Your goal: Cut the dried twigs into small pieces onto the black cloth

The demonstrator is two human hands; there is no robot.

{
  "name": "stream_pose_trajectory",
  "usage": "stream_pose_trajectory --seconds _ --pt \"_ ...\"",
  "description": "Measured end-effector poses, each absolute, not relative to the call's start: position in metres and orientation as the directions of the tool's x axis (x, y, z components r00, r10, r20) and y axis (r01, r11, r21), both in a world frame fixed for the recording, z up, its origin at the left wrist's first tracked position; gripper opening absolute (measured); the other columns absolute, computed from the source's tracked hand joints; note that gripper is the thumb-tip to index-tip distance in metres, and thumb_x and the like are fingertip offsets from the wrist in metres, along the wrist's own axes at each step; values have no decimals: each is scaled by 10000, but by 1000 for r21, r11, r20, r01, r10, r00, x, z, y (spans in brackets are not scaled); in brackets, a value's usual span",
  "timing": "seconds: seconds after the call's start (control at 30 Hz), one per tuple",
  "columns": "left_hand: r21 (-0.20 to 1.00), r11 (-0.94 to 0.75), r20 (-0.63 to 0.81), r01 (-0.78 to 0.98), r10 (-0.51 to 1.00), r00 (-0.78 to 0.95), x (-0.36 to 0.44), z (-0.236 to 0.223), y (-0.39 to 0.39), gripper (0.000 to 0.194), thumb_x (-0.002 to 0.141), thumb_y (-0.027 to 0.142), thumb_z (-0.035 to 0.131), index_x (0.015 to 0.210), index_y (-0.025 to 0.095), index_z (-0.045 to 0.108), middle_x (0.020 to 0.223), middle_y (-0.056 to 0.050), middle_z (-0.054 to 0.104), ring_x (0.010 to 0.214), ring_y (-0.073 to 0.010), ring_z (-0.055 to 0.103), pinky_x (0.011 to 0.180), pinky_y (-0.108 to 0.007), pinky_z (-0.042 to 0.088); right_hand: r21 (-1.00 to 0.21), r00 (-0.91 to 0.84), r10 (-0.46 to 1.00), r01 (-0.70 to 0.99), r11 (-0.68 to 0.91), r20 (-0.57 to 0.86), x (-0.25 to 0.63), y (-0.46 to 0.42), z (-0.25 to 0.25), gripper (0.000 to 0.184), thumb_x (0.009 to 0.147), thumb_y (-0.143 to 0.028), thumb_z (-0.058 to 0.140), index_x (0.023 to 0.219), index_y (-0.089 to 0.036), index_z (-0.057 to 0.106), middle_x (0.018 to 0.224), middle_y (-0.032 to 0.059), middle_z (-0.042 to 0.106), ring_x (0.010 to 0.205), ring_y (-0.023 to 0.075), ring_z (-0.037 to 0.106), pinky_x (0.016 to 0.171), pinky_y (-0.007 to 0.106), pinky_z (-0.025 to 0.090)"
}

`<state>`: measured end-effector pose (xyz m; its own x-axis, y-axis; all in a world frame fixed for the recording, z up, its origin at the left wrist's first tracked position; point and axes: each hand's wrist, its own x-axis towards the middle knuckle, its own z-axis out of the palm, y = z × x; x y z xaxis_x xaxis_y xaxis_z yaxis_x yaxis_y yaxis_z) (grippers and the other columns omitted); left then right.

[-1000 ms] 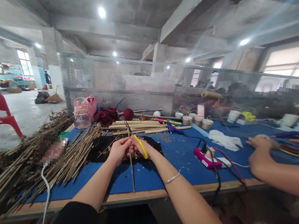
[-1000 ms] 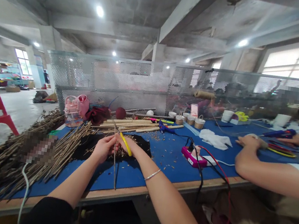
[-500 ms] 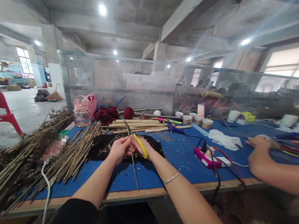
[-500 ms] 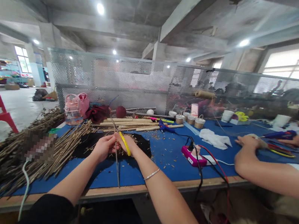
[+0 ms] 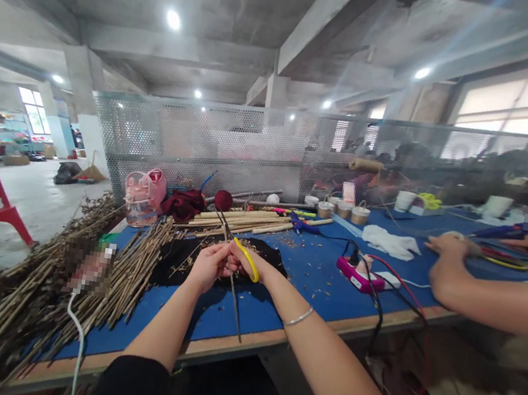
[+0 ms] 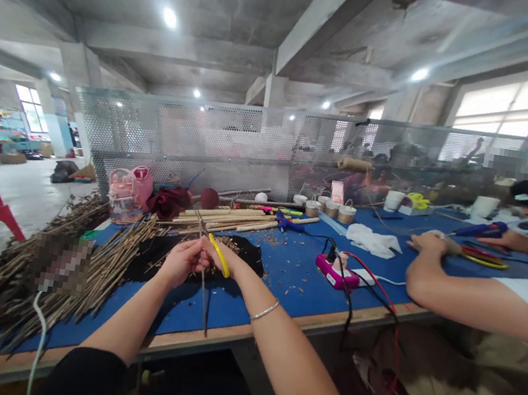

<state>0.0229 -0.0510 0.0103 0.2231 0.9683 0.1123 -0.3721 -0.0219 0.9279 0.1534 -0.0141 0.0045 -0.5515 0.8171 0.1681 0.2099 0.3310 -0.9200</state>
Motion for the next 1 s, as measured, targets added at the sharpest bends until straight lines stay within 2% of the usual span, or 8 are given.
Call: stream_pose_trajectory --seconds 0.23,0.43,0.63,1.0 --pt "926 -68 143 -372 974 177 23 15 -53 365 632 423 701 813 119 610 579 -3 586 465 -71 549 413 -153 419 -910 -567 802 207 358 187 154 -19 9 609 711 -781 252 640 -184 351 510 -63 336 420 44 251 380 184 204" --pt "929 -50 119 -368 979 167 23 16 -54 384 606 443 709 777 115 611 568 -7 586 459 -75 548 409 -161 414 -894 -547 812 234 383 205 150 -20 10 624 735 -769 197 671 -181 393 484 -78 286 411 54 247 396 195 241" --pt "939 -60 116 -340 983 145 23 13 -52 387 605 435 711 800 115 613 580 -4 583 469 -83 558 427 -175 440 -777 -495 813 363 514 306 149 -20 12 676 740 -767 175 645 -160 457 516 -24 410 494 90 369 463 216 320" --pt "950 -90 128 -298 986 110 21 10 -49 362 626 429 671 797 118 601 554 -9 579 472 -97 564 430 -185 442 -675 -448 818 481 560 360 151 -19 14 692 767 -736 180 543 -152 477 539 10 499 539 111 429 527 227 341"
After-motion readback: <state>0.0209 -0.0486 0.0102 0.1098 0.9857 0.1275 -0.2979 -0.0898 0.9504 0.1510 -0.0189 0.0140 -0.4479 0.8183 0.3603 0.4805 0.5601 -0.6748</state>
